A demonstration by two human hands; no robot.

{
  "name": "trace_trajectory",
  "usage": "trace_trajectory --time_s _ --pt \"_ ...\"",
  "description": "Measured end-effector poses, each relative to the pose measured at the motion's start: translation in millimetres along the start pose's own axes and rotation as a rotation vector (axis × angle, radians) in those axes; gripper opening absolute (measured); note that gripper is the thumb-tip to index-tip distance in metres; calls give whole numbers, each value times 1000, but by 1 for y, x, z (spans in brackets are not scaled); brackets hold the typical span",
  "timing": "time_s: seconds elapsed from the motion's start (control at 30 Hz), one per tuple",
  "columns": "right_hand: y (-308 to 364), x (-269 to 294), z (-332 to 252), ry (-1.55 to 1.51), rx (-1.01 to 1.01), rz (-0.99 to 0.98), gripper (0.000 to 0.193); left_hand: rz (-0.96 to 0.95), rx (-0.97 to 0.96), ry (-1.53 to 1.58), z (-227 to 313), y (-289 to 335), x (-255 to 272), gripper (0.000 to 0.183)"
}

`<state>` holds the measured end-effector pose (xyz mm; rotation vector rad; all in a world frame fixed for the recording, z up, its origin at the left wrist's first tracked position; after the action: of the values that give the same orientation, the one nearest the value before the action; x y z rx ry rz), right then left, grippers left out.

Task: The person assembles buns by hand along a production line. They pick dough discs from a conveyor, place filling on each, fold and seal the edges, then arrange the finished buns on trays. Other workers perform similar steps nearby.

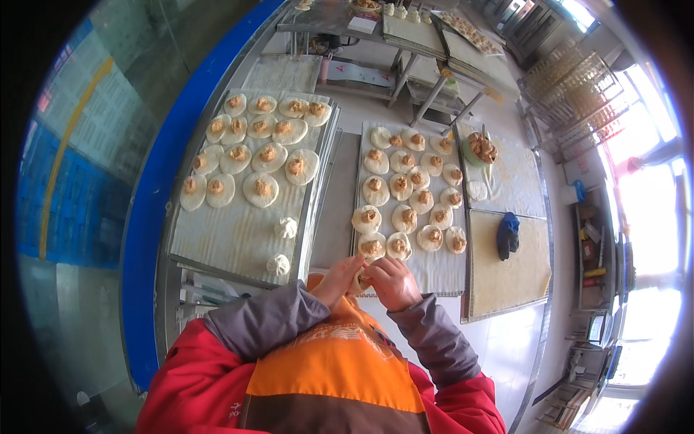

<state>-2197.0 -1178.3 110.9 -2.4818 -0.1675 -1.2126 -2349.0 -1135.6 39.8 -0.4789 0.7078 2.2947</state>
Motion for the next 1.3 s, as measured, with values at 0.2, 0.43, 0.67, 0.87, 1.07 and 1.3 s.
trace_trajectory --time_s 0.2,0.43,0.67,0.87,1.07,1.3 --pt "4 0 5 -25 -69 -5 18 -87 24 -17 14 8 -4 48" --pt "3 0 8 -309 -240 11 17 -85 -12 -17 13 7 -4 57" --pt "-1 -3 2 -244 -130 123 16 -167 115 57 20 10 0 62" --pt "-1 -7 3 -15 63 74 19 -73 296 215 21 9 1 66" --pt "-3 -11 0 -135 -58 93 13 -36 -33 -229 24 14 16 56" --pt "-9 -12 -9 -261 -208 139 9 9 -436 -449 24 14 21 45"
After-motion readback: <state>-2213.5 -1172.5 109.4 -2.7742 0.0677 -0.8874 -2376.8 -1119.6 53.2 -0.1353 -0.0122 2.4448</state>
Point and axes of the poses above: each hand's wrist, its own y-axis away from the middle knuckle, its own x-axis out of the back of the hand, z = x × y, the point moved 2 cm from there along -y, towards the middle knuckle, and after that the axes turned 1 degree about -x, right-handed, at the moved point
